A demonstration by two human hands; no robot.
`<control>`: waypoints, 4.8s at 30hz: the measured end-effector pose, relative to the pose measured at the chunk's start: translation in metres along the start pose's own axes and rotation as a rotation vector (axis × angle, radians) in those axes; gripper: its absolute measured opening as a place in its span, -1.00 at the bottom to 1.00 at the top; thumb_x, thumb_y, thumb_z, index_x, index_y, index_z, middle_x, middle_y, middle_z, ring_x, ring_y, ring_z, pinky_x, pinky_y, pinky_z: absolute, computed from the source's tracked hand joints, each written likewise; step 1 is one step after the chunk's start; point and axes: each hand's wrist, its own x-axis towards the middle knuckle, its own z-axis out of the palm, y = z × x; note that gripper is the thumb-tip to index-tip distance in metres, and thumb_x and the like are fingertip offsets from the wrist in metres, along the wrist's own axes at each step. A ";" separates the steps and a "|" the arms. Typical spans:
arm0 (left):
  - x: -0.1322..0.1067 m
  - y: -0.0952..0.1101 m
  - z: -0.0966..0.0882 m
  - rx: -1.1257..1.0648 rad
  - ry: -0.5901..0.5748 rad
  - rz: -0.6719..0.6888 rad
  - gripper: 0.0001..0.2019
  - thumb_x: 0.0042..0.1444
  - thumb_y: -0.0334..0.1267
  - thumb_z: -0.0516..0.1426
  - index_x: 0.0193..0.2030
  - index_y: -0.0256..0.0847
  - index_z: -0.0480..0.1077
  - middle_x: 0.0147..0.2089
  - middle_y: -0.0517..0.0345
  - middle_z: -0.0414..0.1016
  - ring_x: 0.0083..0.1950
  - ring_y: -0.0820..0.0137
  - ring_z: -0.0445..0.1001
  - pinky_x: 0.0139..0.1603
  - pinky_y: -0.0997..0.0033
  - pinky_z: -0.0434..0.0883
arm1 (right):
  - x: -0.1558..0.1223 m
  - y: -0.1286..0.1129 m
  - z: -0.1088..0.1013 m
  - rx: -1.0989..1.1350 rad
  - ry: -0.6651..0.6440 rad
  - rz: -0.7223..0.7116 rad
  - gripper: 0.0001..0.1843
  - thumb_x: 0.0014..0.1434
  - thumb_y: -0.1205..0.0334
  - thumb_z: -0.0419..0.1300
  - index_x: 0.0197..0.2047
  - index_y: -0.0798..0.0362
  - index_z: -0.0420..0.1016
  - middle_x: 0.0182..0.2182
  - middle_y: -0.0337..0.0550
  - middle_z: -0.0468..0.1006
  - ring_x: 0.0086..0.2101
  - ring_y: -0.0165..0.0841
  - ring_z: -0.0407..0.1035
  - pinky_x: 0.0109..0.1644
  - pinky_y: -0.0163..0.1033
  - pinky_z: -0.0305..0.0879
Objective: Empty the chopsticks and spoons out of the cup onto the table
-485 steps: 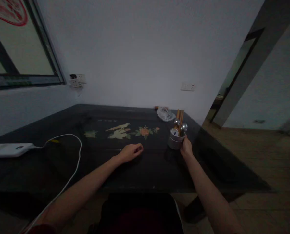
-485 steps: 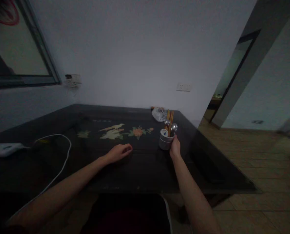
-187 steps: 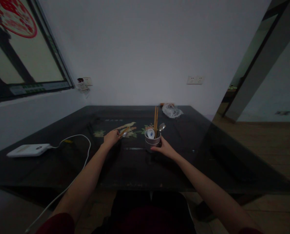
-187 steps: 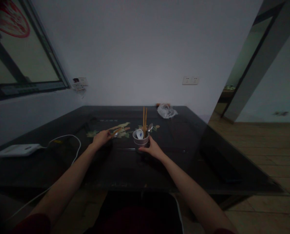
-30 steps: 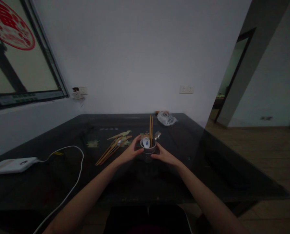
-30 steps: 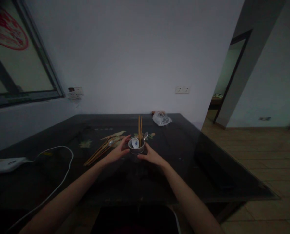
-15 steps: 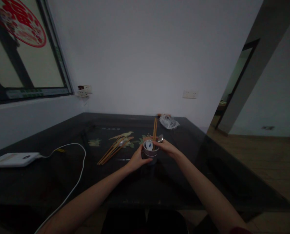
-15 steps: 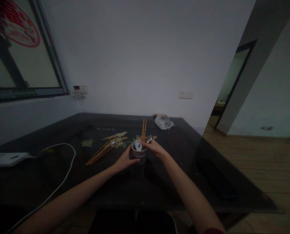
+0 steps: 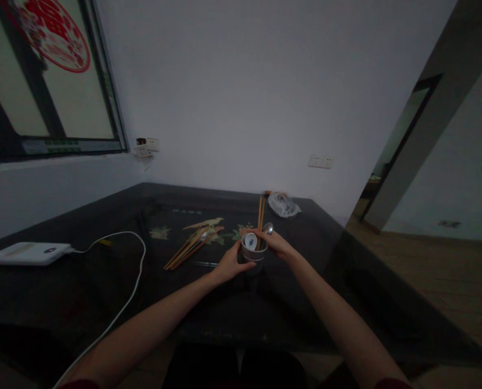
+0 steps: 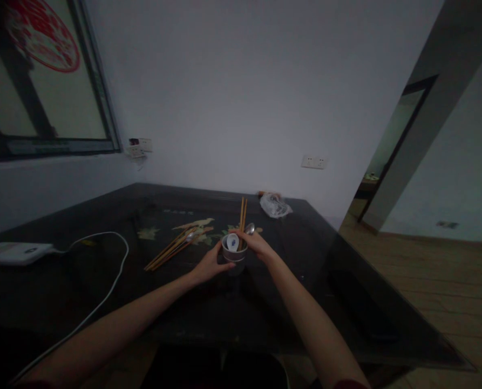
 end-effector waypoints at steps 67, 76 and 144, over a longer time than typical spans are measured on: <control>-0.006 -0.026 -0.197 0.612 0.397 -0.392 -0.68 0.17 -0.14 -0.09 -0.31 -0.30 0.39 -0.48 0.17 0.34 -0.43 0.40 0.33 -0.43 0.48 0.21 | -0.052 -0.019 -0.018 0.034 0.278 -0.302 -0.50 -0.01 -0.21 0.24 -0.25 0.08 0.56 -0.28 0.02 0.63 -0.24 -0.19 0.52 -0.06 -0.06 0.41; -0.012 -0.054 -0.200 0.960 0.147 -0.577 -0.65 0.23 -0.20 -0.11 -0.21 -0.31 0.45 -0.20 -0.07 0.53 -0.16 0.25 0.47 -0.23 0.44 0.29 | -0.041 0.008 -0.028 -0.050 0.289 -0.249 -0.48 -0.08 -0.23 0.27 -0.35 0.11 0.56 -0.39 -0.02 0.63 -0.35 -0.21 0.52 -0.11 -0.04 0.44; -0.020 -0.020 -0.192 1.005 0.170 -0.411 -0.71 0.14 -0.08 -0.01 -0.18 -0.20 0.40 -0.21 0.00 0.52 -0.21 0.25 0.47 -0.27 0.37 0.35 | -0.036 0.019 -0.030 -0.239 0.310 -0.279 -0.60 -0.04 -0.11 0.25 -0.37 0.10 0.53 -0.43 -0.08 0.58 -0.39 -0.25 0.47 -0.24 -0.14 0.41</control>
